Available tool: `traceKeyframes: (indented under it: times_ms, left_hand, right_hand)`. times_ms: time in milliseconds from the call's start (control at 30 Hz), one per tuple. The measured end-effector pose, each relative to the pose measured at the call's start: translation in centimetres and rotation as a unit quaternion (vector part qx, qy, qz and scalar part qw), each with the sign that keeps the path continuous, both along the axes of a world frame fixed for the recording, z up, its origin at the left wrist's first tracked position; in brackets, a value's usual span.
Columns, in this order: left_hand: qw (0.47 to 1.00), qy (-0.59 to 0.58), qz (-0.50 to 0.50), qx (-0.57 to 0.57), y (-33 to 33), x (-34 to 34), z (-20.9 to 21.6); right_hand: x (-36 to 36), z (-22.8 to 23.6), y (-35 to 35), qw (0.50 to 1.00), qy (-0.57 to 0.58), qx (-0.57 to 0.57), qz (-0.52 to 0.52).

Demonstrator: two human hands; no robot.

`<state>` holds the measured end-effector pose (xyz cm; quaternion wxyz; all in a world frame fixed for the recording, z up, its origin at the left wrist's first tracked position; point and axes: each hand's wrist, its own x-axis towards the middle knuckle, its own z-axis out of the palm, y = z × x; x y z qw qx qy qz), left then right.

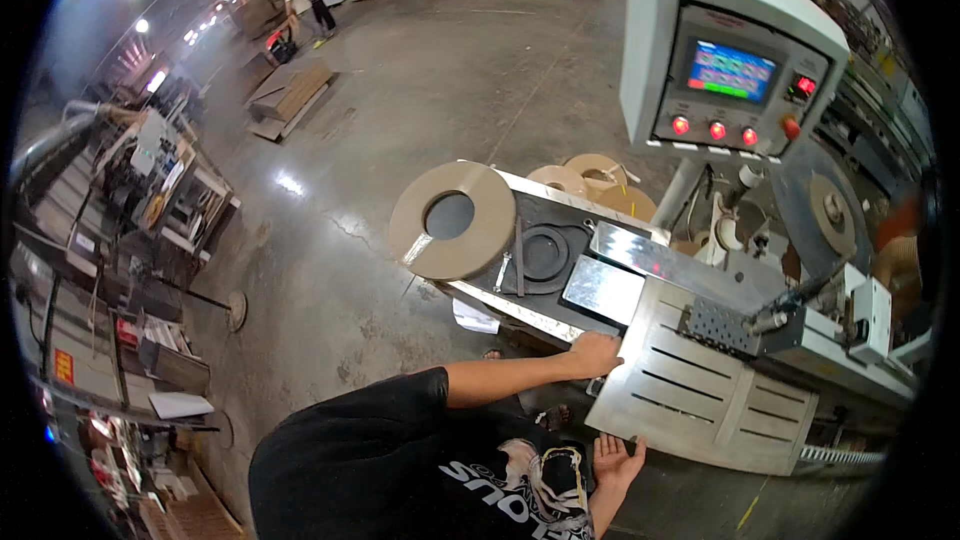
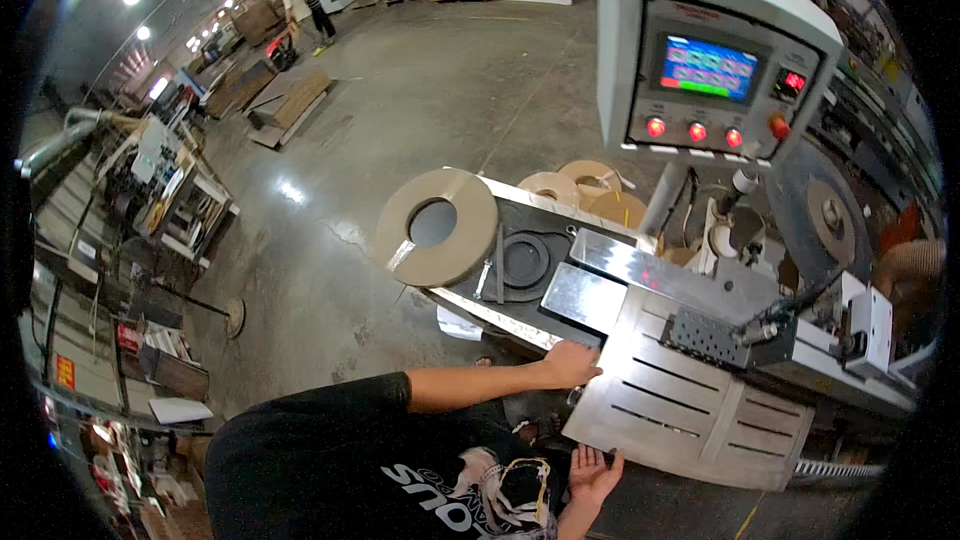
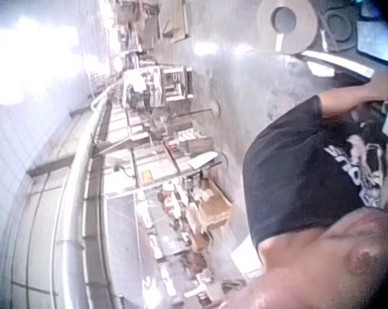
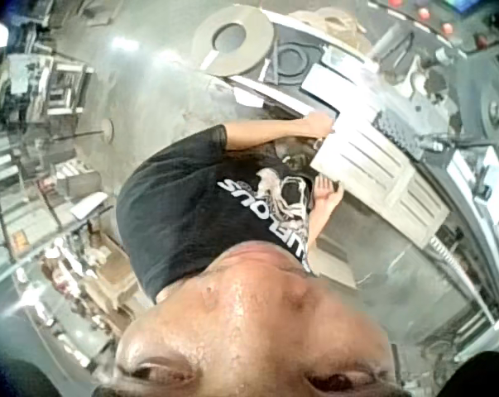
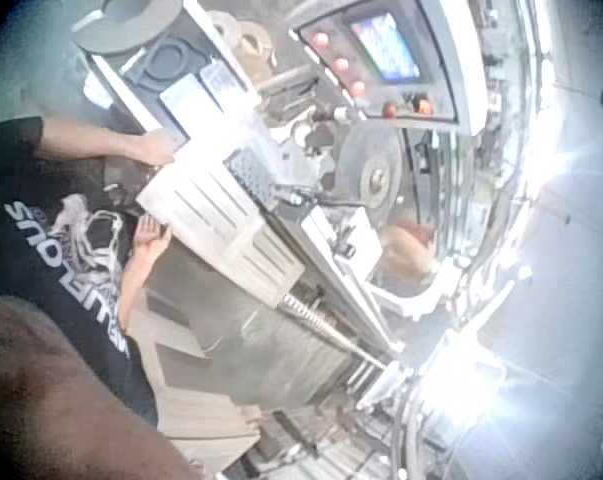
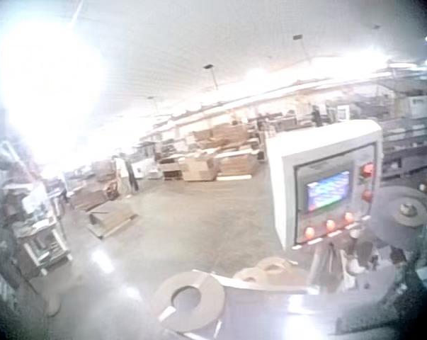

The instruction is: The person takes a wooden panel from a stack and feeds it into a large industrial processing machine. The person continues the process by picking up several wooden panels one at a time and feeding them into the machine.

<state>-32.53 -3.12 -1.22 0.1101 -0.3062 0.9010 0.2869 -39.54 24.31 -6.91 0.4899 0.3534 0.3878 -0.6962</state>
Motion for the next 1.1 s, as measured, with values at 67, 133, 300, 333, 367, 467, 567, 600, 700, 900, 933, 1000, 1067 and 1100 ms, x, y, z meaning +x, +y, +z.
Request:
traceKeyframes:
  times_ms: [67,133,300,333,367,467,567,600,700,900,933,1000,1067,1100]
  left_hand:
    - [0.990,0.115,0.018,-0.081,-1.2,0.7,0.4]
    - [0.982,0.127,0.006,-0.143,-3.3,2.4,-1.0]
    - [0.963,0.094,-0.143,-0.210,-6.2,6.8,-2.5]
    - [0.960,0.099,-0.156,-0.209,-6.5,7.3,-3.0]
    - [0.963,0.084,-0.163,-0.199,-6.8,7.7,-3.5]
    - [0.960,0.120,-0.180,-0.178,-7.9,7.5,-4.4]
    - [0.947,0.179,-0.206,-0.170,-9.2,7.8,-6.4]
    - [0.944,0.176,-0.230,-0.158,-9.0,7.3,-5.9]
    - [0.939,0.153,-0.258,-0.166,-9.4,6.6,-4.1]
    - [0.922,0.119,-0.283,-0.235,-10.0,6.1,-4.4]
    - [0.915,0.126,-0.290,-0.250,-10.0,5.9,-5.3]
    - [0.915,0.140,-0.304,-0.227,-9.5,6.1,-4.9]
    - [0.912,0.153,-0.306,-0.226,-10.2,6.7,-4.8]
    - [0.909,0.157,-0.313,-0.226,-9.7,6.9,-5.0]
  right_hand:
    - [-1.0,0.6,-0.9,0.999,-0.009,-0.026,-0.024]
    - [-3.9,0.9,-1.2,1.000,-0.011,-0.021,-0.010]
    - [-6.0,-0.5,2.1,0.995,-0.006,-0.018,-0.102]
    - [-5.3,-0.5,2.7,0.988,0.087,0.018,-0.123]
    - [-3.7,1.7,1.4,0.973,0.176,0.054,-0.139]
    - [2.7,11.3,-1.1,0.869,0.427,0.216,-0.123]
    - [9.5,19.6,-4.0,0.593,0.665,0.453,0.030]
    - [11.4,22.0,-3.8,0.535,0.672,0.510,0.055]
    - [16.0,27.3,-4.0,0.476,0.641,0.597,0.080]
    - [27.2,33.0,0.3,0.285,0.408,0.859,0.121]
    - [29.4,33.4,1.6,0.280,0.392,0.870,0.107]
    - [35.0,33.2,4.6,0.262,0.202,0.938,0.098]
    - [40.0,32.4,6.4,0.256,0.104,0.958,0.079]
    - [42.3,32.0,7.4,0.329,0.048,0.940,0.080]
